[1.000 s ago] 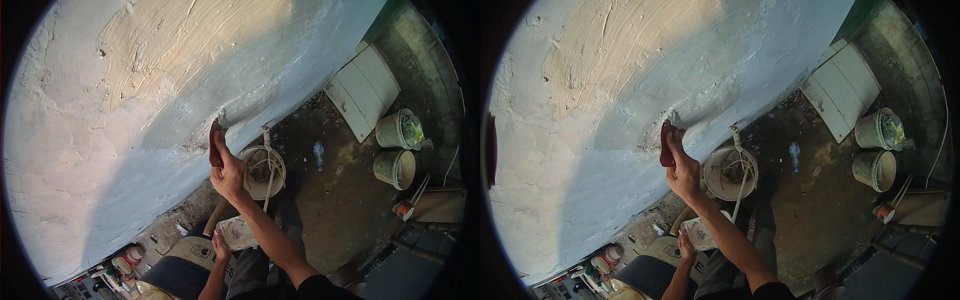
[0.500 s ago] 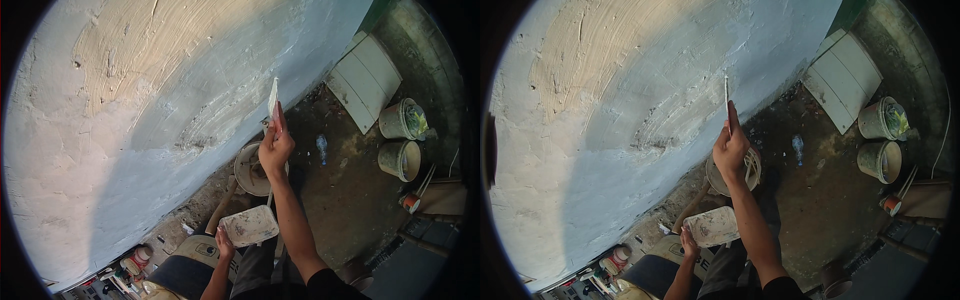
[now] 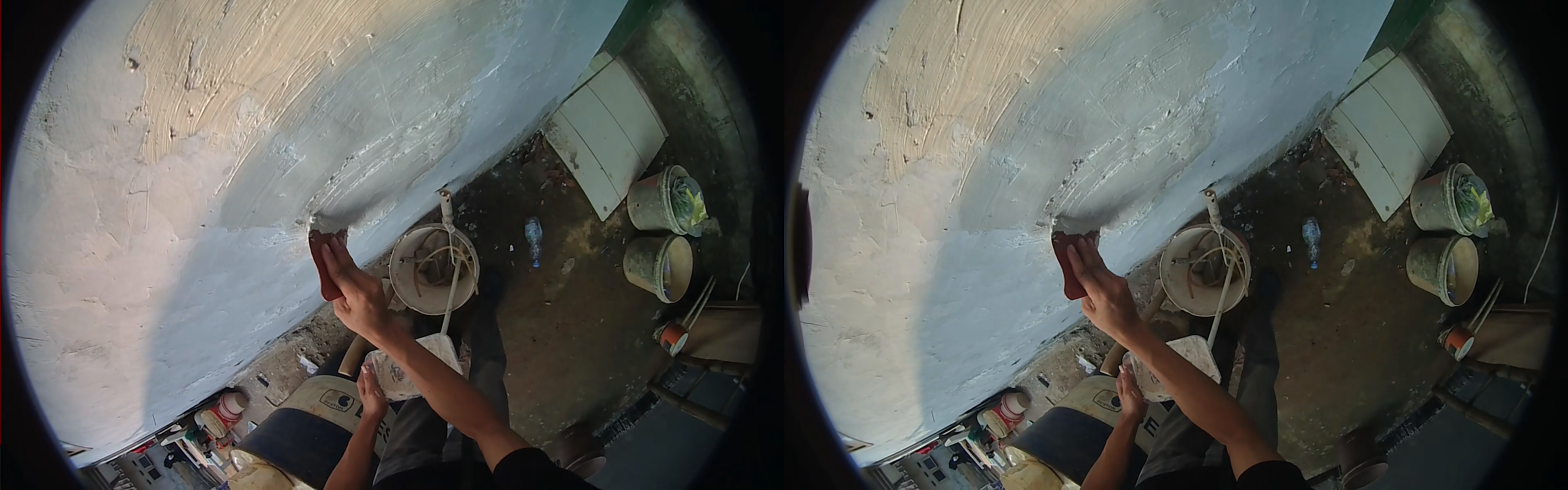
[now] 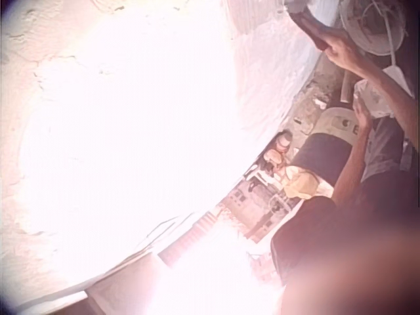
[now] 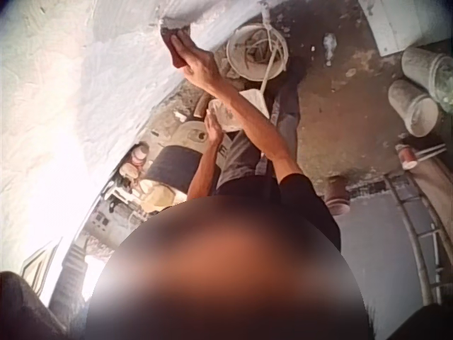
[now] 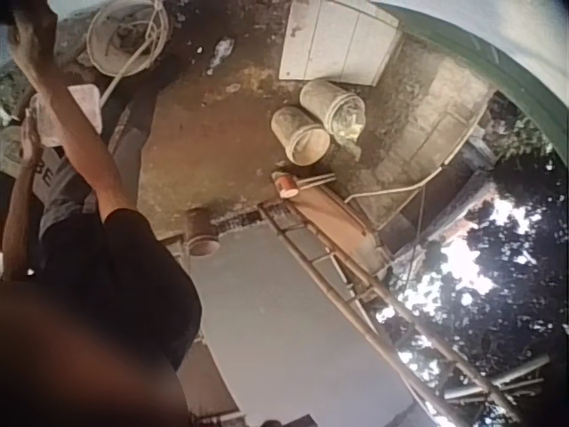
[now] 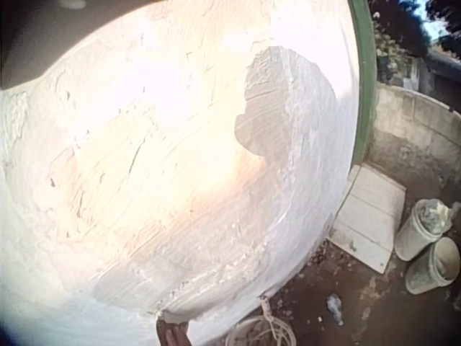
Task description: The person applies plaster or filler from a plastic container onto a wall using a putty knife to patch imperfections.
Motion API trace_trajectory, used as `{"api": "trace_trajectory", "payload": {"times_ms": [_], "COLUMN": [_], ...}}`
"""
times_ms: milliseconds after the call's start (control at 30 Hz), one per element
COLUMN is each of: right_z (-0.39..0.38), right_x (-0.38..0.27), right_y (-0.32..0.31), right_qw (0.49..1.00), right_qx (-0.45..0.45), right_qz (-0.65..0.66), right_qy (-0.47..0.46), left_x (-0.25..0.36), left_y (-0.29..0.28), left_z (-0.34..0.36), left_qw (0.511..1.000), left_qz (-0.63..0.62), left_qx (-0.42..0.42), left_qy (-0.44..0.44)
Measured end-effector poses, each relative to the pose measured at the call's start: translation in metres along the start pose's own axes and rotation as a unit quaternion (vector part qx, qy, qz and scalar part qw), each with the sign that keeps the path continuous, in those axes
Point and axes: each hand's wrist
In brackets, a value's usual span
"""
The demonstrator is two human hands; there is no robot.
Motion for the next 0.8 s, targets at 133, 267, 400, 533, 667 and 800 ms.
{"api": "trace_trajectory", "payload": {"times_ms": [133,267,400,533,667,800], "right_z": [-0.012,-0.037,-0.057,-0.062,-0.026,-0.008], "right_x": [-0.013,-0.028,-0.020,0.042,0.095,0.107], "right_y": [0.018,0.037,0.018,-0.014,-0.035,0.007], "right_qw": [1.000,0.998,0.987,0.959,0.948,0.960], "right_qx": [0.018,-0.049,0.097,0.216,0.271,0.231], "right_qz": [0.001,0.011,0.064,0.016,0.007,-0.032], "right_qy": [0.002,0.024,0.112,0.184,0.167,0.155], "left_x": [0.004,-0.004,-0.007,-0.030,-0.043,-0.039], "left_y": [0.000,-0.003,-0.010,-0.020,-0.034,-0.025], "left_z": [-0.007,-0.009,-0.004,0.002,0.009,0.005], "left_qw": [1.000,0.973,0.983,0.999,0.997,0.997], "left_qz": [0.018,0.192,0.157,0.036,0.022,-0.011], "left_qx": [-0.012,-0.034,-0.031,-0.025,-0.067,-0.077], "left_qy": [0.010,0.121,0.087,0.028,-0.009,-0.030]}}
Point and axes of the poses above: each hand's wrist, its own z-axis towards the middle knuckle, its own y-axis out of the palm, x = y × z, and after that the axes turned 6 degrees about -y, right-handed
